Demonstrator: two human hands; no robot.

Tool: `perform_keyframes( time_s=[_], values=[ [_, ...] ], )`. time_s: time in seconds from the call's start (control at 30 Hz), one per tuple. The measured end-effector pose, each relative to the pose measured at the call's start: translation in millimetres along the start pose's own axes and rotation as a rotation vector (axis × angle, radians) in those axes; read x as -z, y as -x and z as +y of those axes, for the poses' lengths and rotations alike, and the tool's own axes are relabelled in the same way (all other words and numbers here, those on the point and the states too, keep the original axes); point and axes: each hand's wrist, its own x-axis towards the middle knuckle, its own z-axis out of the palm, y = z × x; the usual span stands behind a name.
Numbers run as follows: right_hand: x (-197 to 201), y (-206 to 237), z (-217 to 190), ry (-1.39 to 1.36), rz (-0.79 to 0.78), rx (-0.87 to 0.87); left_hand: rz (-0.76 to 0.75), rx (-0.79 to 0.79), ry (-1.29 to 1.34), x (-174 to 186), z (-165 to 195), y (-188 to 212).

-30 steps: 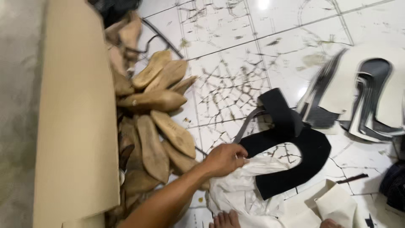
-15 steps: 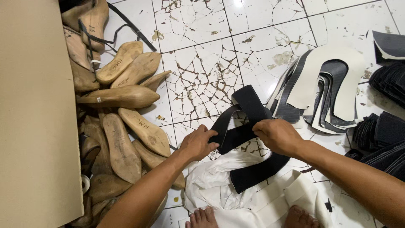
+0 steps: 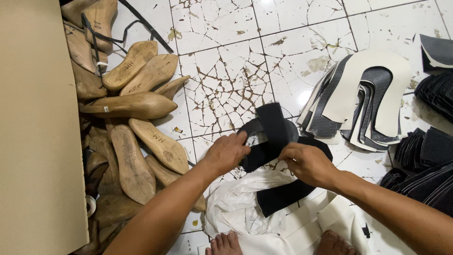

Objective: The person sits on the floor and hand-sews a black shoe part using a needle and thread. They repeatedly insert the needle, pull the thread through, and adjust the part while working on a single piece.

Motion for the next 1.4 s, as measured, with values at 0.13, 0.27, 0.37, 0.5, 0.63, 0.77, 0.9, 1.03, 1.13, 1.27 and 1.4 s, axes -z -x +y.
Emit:
perform_keyframes(
  time_s=[0.13, 0.27, 0.37, 0.5, 0.63, 0.77, 0.9, 1.03, 1.13, 1.27, 1.4],
  values=[
    [-1, 12, 5, -0.403, 0.024, -0.078, 0.443, -0.096, 0.389, -2, 1, 0],
    [0, 22, -2, -0.546, 0.096, -0.079, 0.463, -0.073, 0.639, 0, 8, 3],
    [1, 23, -6, -0.495, 0.164, -0.147, 0.301, 0.088, 0.946, 0, 16, 6],
    [5, 24, -9, -0.578, 0.136, -0.223, 0.225, 0.124, 1.195, -1, 25, 11],
    [7, 24, -11, -0.549, 0.170, -0.176, 0.243, 0.102, 1.164, -4, 24, 10],
    [10, 26, -13, -0.404, 0.284, -0.017, 0.171, 0.192, 1.216, -9, 21, 10],
    [10, 30, -16, -0.262, 0.381, 0.071, 0.383, 0.038, 0.980, -10, 24, 14],
    [11, 31, -17, -0.203, 0.419, 0.124, 0.545, 0.103, 0.823, -8, 31, 14],
    [11, 30, -20, -0.168, 0.422, 0.119, 0.489, 0.158, 0.986, -8, 33, 17],
    [9, 34, -27, -0.188, 0.410, 0.176, 0.272, 0.246, 1.337, -14, 32, 15],
    [10, 40, -30, -0.249, 0.261, 0.127, 0.267, 0.065, 1.383, -16, 29, 16]
  ],
)
